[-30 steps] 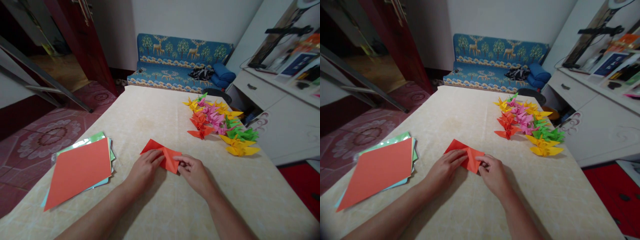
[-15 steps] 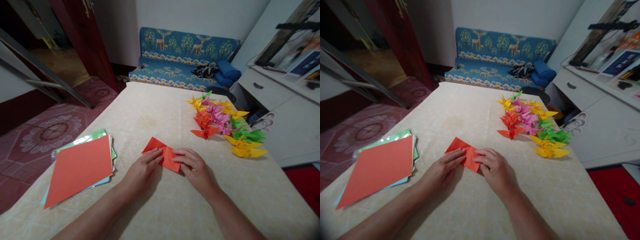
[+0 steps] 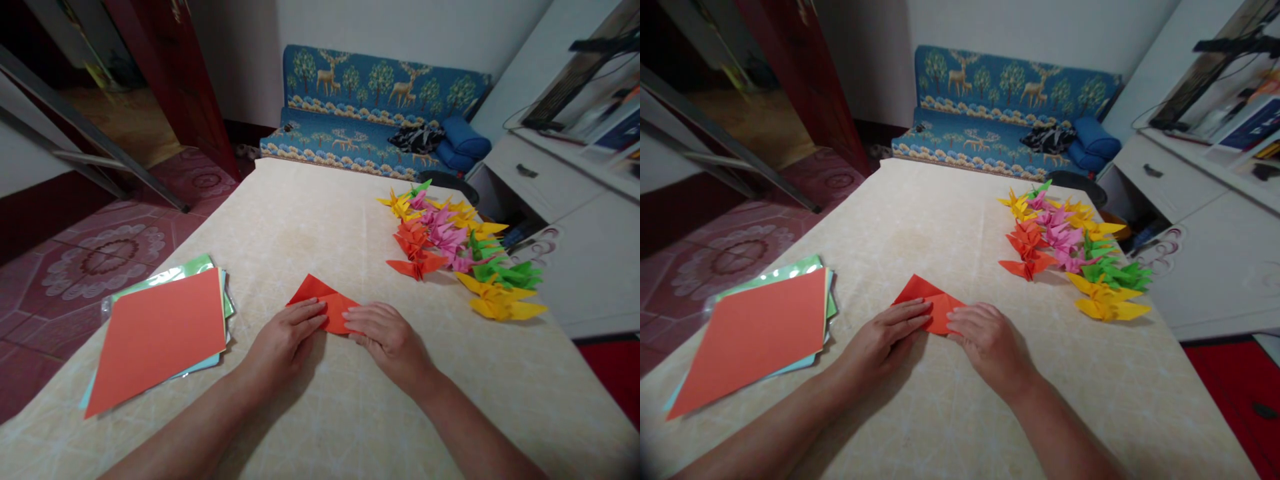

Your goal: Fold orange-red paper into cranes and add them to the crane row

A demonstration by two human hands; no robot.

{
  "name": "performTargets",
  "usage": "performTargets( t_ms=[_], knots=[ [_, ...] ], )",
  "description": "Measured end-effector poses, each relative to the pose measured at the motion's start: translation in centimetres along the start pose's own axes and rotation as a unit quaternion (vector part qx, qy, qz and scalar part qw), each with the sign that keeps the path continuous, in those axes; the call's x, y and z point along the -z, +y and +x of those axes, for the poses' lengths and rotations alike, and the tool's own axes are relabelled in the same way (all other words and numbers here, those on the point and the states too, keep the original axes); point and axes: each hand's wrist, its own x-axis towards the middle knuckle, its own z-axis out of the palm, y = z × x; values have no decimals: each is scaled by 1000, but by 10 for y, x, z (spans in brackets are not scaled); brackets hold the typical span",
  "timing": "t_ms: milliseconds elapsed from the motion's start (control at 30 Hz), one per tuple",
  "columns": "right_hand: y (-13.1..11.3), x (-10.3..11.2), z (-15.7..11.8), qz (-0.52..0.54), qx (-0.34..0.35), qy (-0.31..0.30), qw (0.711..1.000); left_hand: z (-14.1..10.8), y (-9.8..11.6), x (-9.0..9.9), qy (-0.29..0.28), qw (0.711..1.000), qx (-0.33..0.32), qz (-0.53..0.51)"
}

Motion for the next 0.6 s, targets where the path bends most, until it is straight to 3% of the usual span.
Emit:
performTargets(
  t_ms=[167, 300, 600],
  knots=[
    [-4, -7, 15, 69, -166, 81, 980, -1, -1, -1, 34, 999, 15, -9],
    [-3, -11, 27, 55, -277, 78, 956, 0, -2, 0, 51, 999, -8, -3],
    [2, -8, 41, 68, -262, 47, 962, -3, 3, 0, 54, 998, 13, -42]
  ],
)
